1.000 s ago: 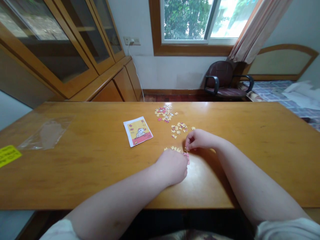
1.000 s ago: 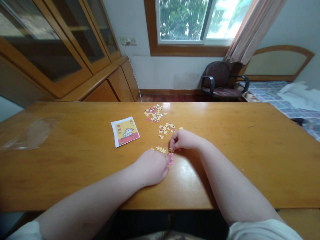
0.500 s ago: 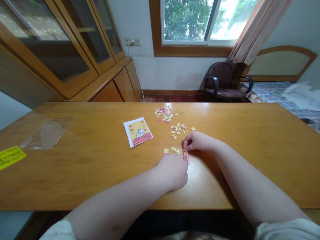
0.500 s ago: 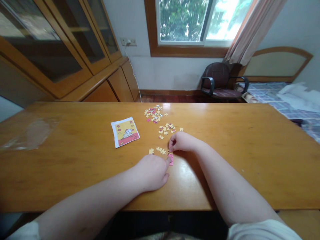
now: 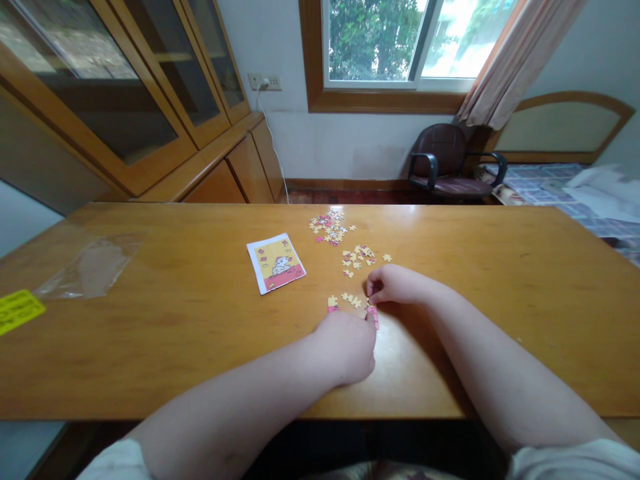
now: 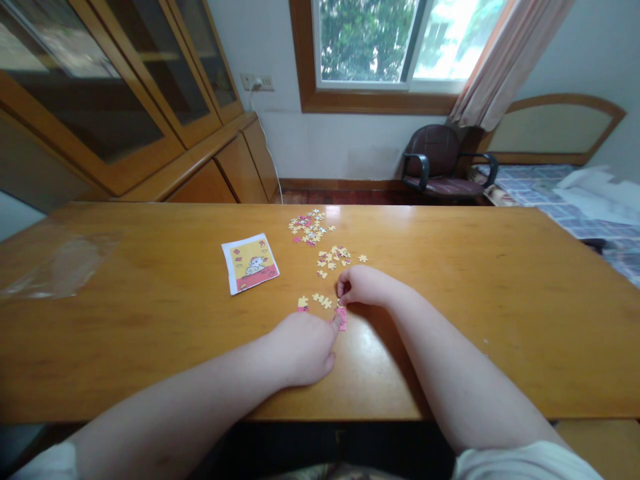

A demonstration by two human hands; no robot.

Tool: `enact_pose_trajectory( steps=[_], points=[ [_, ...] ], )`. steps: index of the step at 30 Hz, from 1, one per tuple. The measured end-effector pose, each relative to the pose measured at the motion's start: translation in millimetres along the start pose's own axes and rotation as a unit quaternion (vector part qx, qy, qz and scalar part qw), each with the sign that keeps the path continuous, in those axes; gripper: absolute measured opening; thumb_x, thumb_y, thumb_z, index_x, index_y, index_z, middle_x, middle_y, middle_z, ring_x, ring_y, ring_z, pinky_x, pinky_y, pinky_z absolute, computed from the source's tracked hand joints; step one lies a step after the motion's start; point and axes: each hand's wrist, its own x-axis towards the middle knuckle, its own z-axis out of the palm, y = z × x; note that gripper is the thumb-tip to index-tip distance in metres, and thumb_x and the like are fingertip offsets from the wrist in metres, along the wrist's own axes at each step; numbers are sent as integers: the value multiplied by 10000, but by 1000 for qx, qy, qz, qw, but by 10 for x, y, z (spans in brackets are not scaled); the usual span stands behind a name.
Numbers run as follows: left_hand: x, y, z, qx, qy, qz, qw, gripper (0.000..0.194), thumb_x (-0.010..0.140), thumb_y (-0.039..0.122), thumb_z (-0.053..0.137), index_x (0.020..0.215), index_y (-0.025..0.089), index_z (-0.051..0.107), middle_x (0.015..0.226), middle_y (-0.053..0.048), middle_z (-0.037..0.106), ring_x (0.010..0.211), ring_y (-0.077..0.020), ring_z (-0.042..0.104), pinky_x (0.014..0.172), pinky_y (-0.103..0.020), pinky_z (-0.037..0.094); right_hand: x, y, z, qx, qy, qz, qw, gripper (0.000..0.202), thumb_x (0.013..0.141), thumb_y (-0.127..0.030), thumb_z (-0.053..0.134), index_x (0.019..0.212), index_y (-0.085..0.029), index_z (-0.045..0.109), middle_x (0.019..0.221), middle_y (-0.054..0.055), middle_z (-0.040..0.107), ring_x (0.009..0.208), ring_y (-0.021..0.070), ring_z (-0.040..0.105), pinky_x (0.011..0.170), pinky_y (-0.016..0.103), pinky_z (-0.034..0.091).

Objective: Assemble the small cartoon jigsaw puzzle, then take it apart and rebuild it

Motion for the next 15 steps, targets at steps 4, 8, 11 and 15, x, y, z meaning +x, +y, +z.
enact_pose_trajectory(
  steps=[4, 8, 11, 15],
  points=[
    [8, -1, 2, -2, 6, 1, 1000, 635, 825, 288, 491, 1416, 69, 409, 866, -199, 707, 832, -339, 682, 679, -415, 512, -5, -8, 15, 5, 4, -27, 1000, 67, 685, -198, 685, 743, -212, 714, 697, -27, 692, 638, 133, 602, 599, 227, 415],
    [11, -6, -17, -8, 21, 7, 1000, 531, 821, 252, 501, 1312, 50, 507, 949, -218, 700, 842, -347, 681, 684, -433, 525, 4, -65, 86, 10, 47, -125, 991, 112, 765, -203, 645, 822, -208, 741, 862, 16, 723, 792, 153, 637, 739, 240, 458],
    [32, -39, -23, -15, 44, 2, 999, 374, 839, 259, 492, 1164, 104, 593, 1007, -205, 692, 860, -345, 682, 699, -441, 530, 25, -114, 162, -29, 70, -173, 982, 153, 800, -232, 639, 907, -217, 748, 951, 42, 712, 871, 171, 633, 801, 258, 461],
    [95, -102, 10, -15, 74, 11, 997, 290, 870, 281, 468, 1074, 133, 613, 986, -179, 693, 843, -331, 688, 683, -430, 539, 51, -147, 226, -50, 58, -172, 982, 159, 790, -185, 637, 900, -215, 748, 952, 48, 712, 874, 176, 635, 795, 260, 469]
  ],
)
